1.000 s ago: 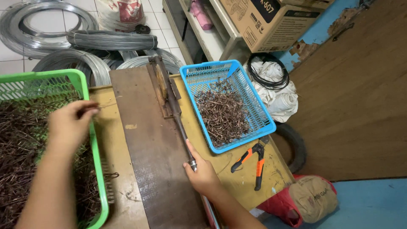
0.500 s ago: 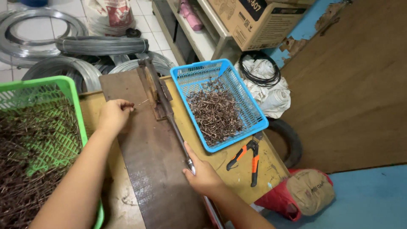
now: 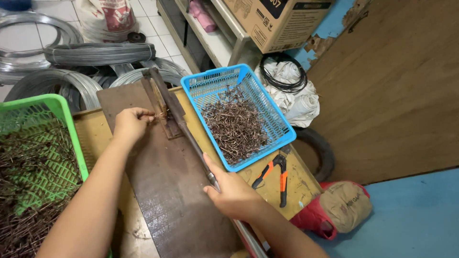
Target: Manually processing metal nails by placing them into a cutter and operating a lever.
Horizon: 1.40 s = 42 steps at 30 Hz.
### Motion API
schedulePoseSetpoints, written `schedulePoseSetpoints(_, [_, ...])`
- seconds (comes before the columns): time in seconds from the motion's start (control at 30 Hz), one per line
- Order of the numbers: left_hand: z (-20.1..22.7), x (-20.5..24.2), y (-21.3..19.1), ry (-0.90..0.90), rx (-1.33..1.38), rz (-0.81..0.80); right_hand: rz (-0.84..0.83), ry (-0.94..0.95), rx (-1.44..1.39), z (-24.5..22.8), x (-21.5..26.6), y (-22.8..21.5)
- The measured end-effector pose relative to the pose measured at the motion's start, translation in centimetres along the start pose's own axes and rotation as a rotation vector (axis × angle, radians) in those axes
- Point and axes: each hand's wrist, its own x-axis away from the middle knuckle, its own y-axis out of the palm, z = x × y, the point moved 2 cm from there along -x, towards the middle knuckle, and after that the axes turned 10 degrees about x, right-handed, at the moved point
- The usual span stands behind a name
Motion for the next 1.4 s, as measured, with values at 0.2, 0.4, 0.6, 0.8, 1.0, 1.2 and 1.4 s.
schedulePoseSetpoints(0.2, [-1.2, -2.3, 2.6, 0.036, 0.138, -0.019, 0.004, 0.039, -0.083, 0.8, -0.9, 2.0])
schedulePoseSetpoints(0.4, [-0.9, -1.8, 2.7, 0.014, 0.186, -0.003, 0.119, -0.077, -0.141, 2.9, -2.3, 5.3])
schedulePoseSetpoints(0.6, [-1.2, -1.7, 2.7, 0.044, 0.137, 0.031, 0.184, -0.086, -0.161, 2.9, -2.5, 5.8])
schedulePoseSetpoints(0.8, [-0.9, -1.6, 2.7, 0.04, 0.184, 0.006, 0.191, -0.062, -0.178, 2.9, -2.7, 6.2])
schedulePoseSetpoints(1.0, [-1.0, -1.7, 2.6, 0.069, 0.163, 0.01, 0.264, -0.121, -0.195, 3.4, -3.2, 7.0])
schedulePoseSetpoints(1.2, [5.8, 4.7, -0.2, 0.473, -0.267, 0.371, 0.228, -0.106, -0.206, 3.1, -2.7, 6.5])
schedulePoseSetpoints(1.4, [12.8, 11.2, 6.3, 1.126, -0.301, -0.245, 0.272, -0.138, -0.142, 3.7, -3.6, 7.3])
